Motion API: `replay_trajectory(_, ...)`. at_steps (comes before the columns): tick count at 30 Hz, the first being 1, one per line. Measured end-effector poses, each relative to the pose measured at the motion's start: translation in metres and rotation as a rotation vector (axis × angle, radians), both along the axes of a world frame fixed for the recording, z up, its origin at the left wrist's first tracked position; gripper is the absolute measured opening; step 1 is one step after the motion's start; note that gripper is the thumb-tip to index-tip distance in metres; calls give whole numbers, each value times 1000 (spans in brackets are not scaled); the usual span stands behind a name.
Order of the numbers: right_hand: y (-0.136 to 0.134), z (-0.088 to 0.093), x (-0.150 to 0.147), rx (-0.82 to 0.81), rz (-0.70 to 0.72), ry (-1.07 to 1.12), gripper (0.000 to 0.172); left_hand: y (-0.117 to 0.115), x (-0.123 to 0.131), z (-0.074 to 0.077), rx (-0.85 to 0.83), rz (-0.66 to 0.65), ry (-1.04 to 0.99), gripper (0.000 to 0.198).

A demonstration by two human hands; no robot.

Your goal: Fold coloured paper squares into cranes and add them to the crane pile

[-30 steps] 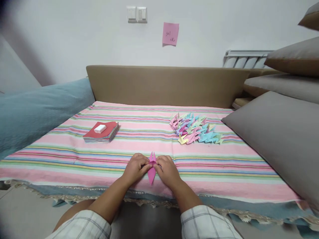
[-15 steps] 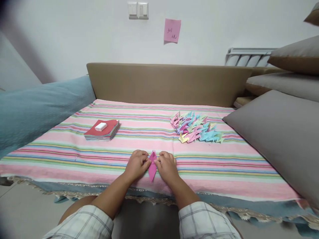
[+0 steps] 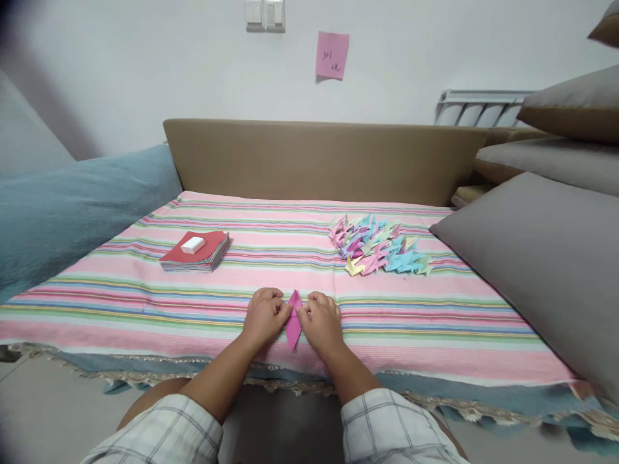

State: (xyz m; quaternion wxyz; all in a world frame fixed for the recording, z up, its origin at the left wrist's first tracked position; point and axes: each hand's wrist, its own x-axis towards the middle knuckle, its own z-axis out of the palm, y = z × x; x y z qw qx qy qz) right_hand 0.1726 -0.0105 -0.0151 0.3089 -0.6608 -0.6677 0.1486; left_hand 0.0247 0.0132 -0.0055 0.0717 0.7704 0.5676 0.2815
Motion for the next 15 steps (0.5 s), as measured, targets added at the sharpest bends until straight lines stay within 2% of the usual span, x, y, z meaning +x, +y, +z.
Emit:
replay_trajectory(5, 2, 1, -4, 25, -43, -44, 30, -1, 4, 1, -13, 69, 9, 30)
replay_trajectory(15, 3, 2, -11, 58, -96, -190, 22, -4, 9, 6, -24, 103, 52, 27)
